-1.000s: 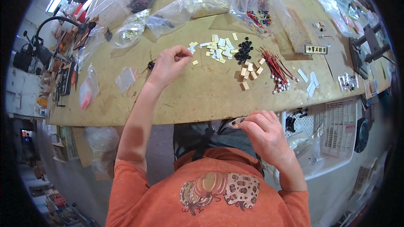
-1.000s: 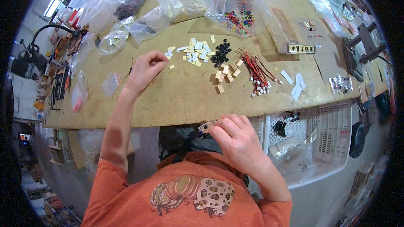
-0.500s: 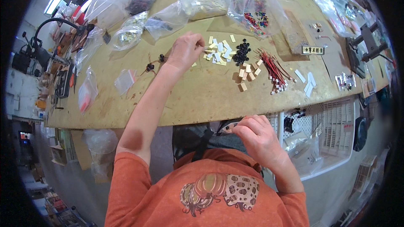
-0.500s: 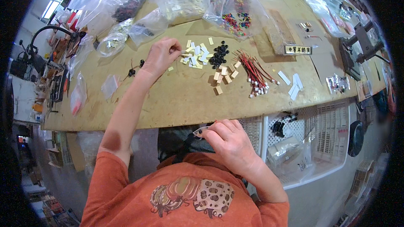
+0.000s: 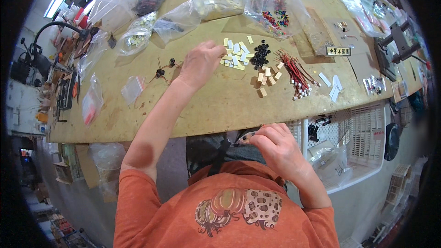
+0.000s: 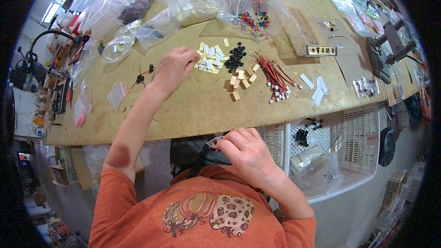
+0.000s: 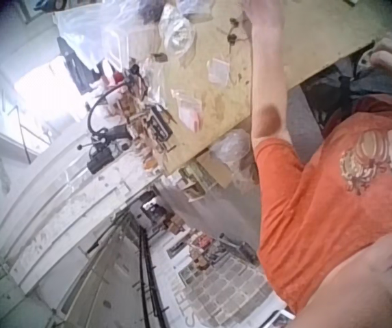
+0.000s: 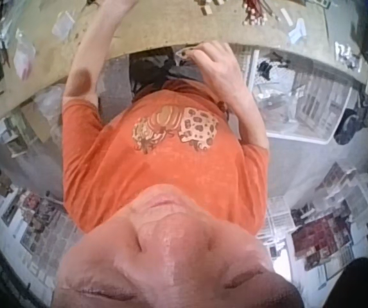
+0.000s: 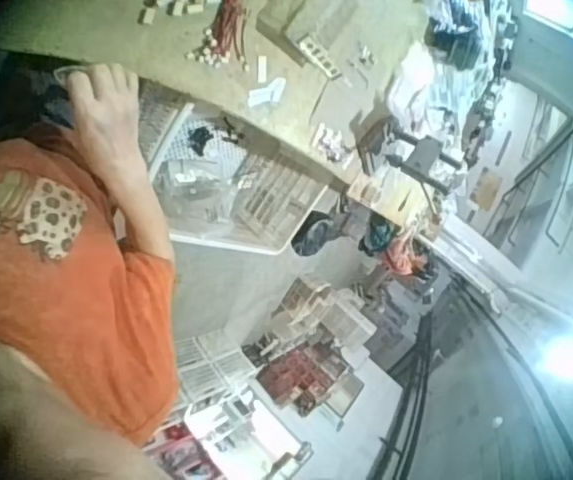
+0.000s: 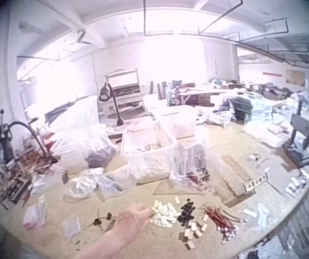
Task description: The person handles small electronic components and wires on a workbench, placing items into small plastic bags and arranging them. The person repeatedly picks up components, wires, and bags, organizing them on the table.
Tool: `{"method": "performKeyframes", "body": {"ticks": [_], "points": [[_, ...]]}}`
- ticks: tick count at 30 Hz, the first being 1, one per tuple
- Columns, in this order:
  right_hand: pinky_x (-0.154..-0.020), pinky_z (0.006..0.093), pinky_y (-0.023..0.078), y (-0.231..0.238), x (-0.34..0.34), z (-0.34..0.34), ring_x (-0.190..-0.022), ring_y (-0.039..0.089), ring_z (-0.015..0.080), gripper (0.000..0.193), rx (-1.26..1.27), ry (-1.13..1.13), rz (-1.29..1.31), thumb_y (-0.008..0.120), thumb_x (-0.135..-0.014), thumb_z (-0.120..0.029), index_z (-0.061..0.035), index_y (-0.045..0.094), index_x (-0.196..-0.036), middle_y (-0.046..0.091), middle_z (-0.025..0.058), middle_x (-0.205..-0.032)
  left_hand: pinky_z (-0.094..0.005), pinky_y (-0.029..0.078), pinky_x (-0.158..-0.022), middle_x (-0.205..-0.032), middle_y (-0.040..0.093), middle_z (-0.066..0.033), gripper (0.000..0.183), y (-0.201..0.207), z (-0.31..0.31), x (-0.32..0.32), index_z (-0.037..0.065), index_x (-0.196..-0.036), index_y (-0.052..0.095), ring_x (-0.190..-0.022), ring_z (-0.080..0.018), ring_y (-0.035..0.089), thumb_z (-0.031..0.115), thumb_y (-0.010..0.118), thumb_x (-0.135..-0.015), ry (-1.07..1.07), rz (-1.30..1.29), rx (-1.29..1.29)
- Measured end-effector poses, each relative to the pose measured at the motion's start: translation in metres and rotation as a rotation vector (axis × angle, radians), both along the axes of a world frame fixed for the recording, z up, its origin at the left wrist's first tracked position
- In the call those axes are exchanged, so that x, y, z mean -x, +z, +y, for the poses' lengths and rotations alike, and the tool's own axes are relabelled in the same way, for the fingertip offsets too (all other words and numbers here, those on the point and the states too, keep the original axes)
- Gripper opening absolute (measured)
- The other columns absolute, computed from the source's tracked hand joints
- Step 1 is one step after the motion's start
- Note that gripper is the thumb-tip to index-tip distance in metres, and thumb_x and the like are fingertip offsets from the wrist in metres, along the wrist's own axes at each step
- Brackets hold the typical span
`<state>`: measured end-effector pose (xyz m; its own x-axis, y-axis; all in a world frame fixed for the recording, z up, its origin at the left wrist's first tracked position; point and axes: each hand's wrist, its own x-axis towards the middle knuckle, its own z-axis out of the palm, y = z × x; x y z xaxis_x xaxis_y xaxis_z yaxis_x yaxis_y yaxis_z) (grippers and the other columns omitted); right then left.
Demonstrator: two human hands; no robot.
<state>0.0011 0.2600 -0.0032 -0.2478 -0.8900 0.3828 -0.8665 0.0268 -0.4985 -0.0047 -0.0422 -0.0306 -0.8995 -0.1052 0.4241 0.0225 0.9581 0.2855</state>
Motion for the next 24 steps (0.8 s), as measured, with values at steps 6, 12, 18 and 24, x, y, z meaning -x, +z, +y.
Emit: {"method": "performKeyframes", "body": {"ticks": [6, 12, 18, 24], "points": [[-0.078, 0.0364, 0.045, -0.006, -0.003, -0.004, -0.087, 0.06, 0.0238, 0.027, 0.029, -0.005, 0.02, 0.072, -0.068, -0.011, -0.0063, 0.062, -0.092, 0.059, 0.0058, -0.089, -0.0391, 0.05, -0.072, -0.085, 0.062, -0.0138, 0.024, -0.004, -0.01, -0.002, 0.01, -0.106, 0.071, -0.08, -0.0298, 0.062, 0.006, 0.063, -0.084, -0.076, -0.068, -0.171], [-0.075, 0.0365, 0.045, 0.002, -0.003, -0.009, -0.083, 0.058, 0.0249, 0.02, 0.05, -0.049, -0.013, 0.066, -0.071, -0.003, -0.0071, 0.062, -0.091, 0.057, 0.006, -0.086, -0.025, 0.045, -0.064, -0.08, 0.06, 0.0001, 0.026, 0.001, -0.013, -0.009, 0.001, -0.111, 0.067, -0.072, -0.0077, 0.055, 0.004, 0.064, -0.086, -0.014, -0.267, -0.668], [-0.074, 0.0363, 0.046, 0.008, 0.003, -0.023, -0.083, 0.058, 0.0275, 0.02, 0.111, -0.1, 0.013, 0.063, -0.073, 0.001, -0.0049, 0.062, -0.092, 0.058, 0.0086, -0.091, -0.0203, 0.042, -0.063, -0.08, 0.061, 0.0041, 0.014, 0.026, -0.003, -0.032, 0.005, -0.1, 0.066, -0.074, -0.0012, 0.052, 0.008, 0.07, -0.088, -0.008, -0.225, -1.196], [-0.08, 0.0384, 0.05, 0.016, 0.012, -0.048, -0.091, 0.06, 0.0304, 0.019, 0.134, -0.068, -0.036, 0.062, -0.076, 0.002, -0.0006, 0.061, -0.094, 0.06, 0.0126, -0.099, -0.021, 0.048, -0.075, -0.088, 0.063, 0.0011, 0.01, 0.059, 0.061, -0.078, 0.005, -0.095, 0.064, -0.082, -0.0056, 0.059, 0.001, 0.069, -0.088, -0.227, -0.036, -1.585]]}}
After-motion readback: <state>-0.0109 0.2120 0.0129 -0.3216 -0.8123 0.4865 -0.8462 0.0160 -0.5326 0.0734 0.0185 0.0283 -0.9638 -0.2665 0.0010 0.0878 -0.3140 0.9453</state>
